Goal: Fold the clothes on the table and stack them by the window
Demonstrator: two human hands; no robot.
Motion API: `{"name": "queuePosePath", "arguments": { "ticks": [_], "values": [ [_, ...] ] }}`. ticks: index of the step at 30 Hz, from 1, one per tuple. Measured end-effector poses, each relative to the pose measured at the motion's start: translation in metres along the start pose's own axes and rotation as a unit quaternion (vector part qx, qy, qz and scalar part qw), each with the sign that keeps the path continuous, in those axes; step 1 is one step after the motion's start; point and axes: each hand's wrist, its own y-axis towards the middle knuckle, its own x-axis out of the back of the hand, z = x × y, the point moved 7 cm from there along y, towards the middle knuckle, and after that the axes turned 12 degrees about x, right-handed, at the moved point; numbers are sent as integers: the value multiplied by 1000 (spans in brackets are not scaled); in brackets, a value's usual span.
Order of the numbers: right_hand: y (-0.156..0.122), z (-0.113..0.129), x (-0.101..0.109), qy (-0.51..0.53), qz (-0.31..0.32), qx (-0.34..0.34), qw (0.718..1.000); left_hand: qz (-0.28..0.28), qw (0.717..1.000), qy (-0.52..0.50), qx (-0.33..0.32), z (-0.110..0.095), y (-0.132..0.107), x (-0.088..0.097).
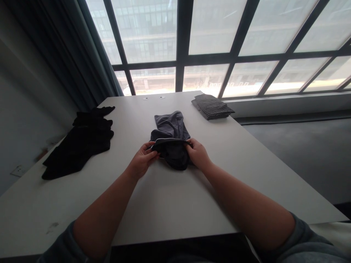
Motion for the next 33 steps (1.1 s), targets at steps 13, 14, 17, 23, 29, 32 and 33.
{"name": "queuePosePath", "arguments": {
  "ticks": [13,14,17,23,29,32,33],
  "values": [
    [1,-6,-3,36,-4,-4,999,-6,996,84,-25,1,0,-4],
    [0,-6,-4,52,-4,-11,999,-35,989,131,-57,-1,1,-1],
    [-4,-11,-12,153,-4,-75,985,-166,914,304,-209,-21,-10,5],
    [-13,-2,-29,386,-7,-165,908,-74,763,521,-376,-34,-51,-46],
    [-16,10,-31,472,4,-170,865,60,725,630,-270,10,-46,-76],
    [-19,14,-33,523,8,-190,831,6,702,673,-234,20,-31,-66],
    [-20,16,-34,537,11,-199,820,-8,696,679,-233,21,-27,-62]
  ]
}}
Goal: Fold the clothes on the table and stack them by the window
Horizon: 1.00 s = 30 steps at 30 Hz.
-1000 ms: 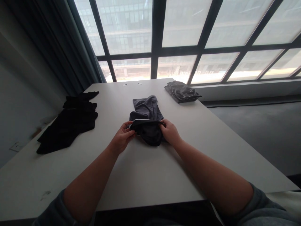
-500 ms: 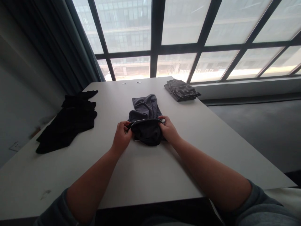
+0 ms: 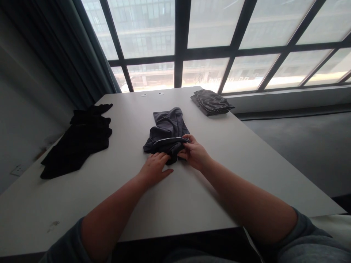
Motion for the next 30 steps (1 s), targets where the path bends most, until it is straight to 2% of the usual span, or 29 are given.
{"name": "queuePosePath", "arguments": {
  "ticks": [3,5,10,12,15,16,17,19,21,23,26,29,30],
  "values": [
    [-3,2,-5,28,6,-11,1000,-23,1000,-17,11,10,4,4],
    [-1,7,-4,28,2,8,1000,-43,998,-45,14,15,5,11],
    [13,10,26,-40,-92,69,993,-117,991,-41,40,28,4,25],
    [18,8,36,-89,-119,75,986,-96,993,-40,54,32,6,20],
    [17,15,34,-208,-88,119,967,-42,995,-64,69,35,8,12],
    [13,23,27,-271,-64,158,947,-44,993,-78,74,35,8,13],
    [7,32,17,-343,-37,206,916,-55,991,-96,78,35,8,16],
    [-9,48,-7,-477,29,296,827,-80,983,-144,81,32,7,24],
    [-23,49,-30,-551,124,333,755,-81,969,-210,100,32,5,28],
    [-31,38,-43,-582,231,306,717,-65,955,-255,138,36,4,28],
    [-34,15,-46,-614,340,245,669,-81,962,-205,164,41,4,28],
    [-34,4,-44,-614,394,240,640,-137,976,-127,114,40,5,31],
    [-35,2,-45,-617,405,246,628,-138,978,-123,94,39,6,29]
  ]
}}
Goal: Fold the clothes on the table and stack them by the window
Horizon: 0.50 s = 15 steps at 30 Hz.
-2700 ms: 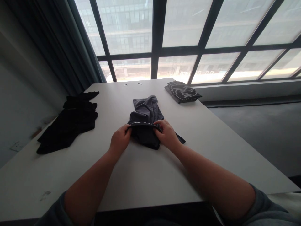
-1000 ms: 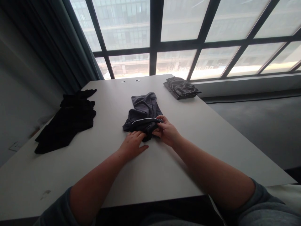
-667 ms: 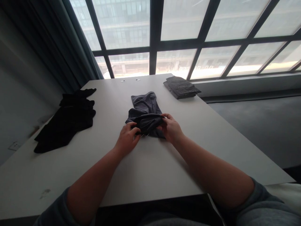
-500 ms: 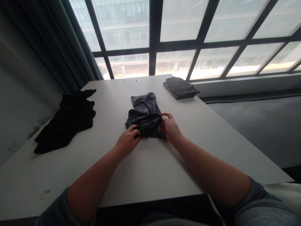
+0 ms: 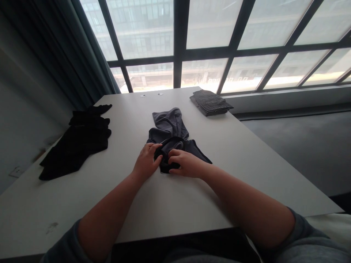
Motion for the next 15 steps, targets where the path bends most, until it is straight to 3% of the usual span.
{"name": "queuePosePath", "arguments": {
  "ticks": [3,6,10,15],
  "values": [
    [-1,1,-1,-66,33,3,997,67,998,-4,-13,6,1,-15],
    [-4,-5,5,-130,44,-49,989,95,995,20,5,14,1,-24],
    [-16,-28,26,-179,10,-176,968,40,999,10,8,15,5,-17],
    [-33,-51,52,-197,-75,-268,940,-60,998,-22,-20,-1,7,14]
  ]
}}
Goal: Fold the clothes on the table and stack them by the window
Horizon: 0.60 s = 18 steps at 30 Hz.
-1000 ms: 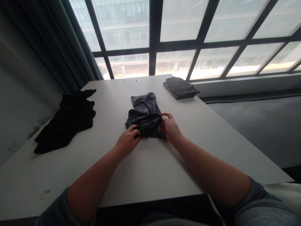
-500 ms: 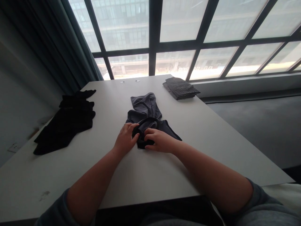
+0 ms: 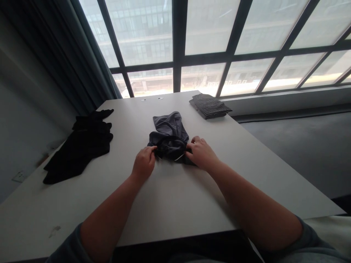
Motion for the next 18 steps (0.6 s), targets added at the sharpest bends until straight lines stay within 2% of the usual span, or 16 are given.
{"name": "queuePosePath", "arguments": {
  "ticks": [3,5,7,9,12,15,18],
  "values": [
    [0,-11,5,39,-22,-57,997,-35,998,40,-37,-12,1,17],
    [1,-6,13,85,-66,-36,994,-22,997,64,-39,-12,3,22],
    [2,5,23,146,-129,25,981,33,996,69,-34,-6,5,18],
    [-1,13,31,212,-179,67,959,113,990,71,-40,1,4,7],
    [-3,18,32,279,-204,91,934,184,977,97,-41,13,1,-9],
    [-4,22,31,303,-207,137,920,177,976,123,-38,20,1,-15],
    [-4,23,29,284,-216,176,917,147,979,128,-61,17,3,-13]
  ]
}}
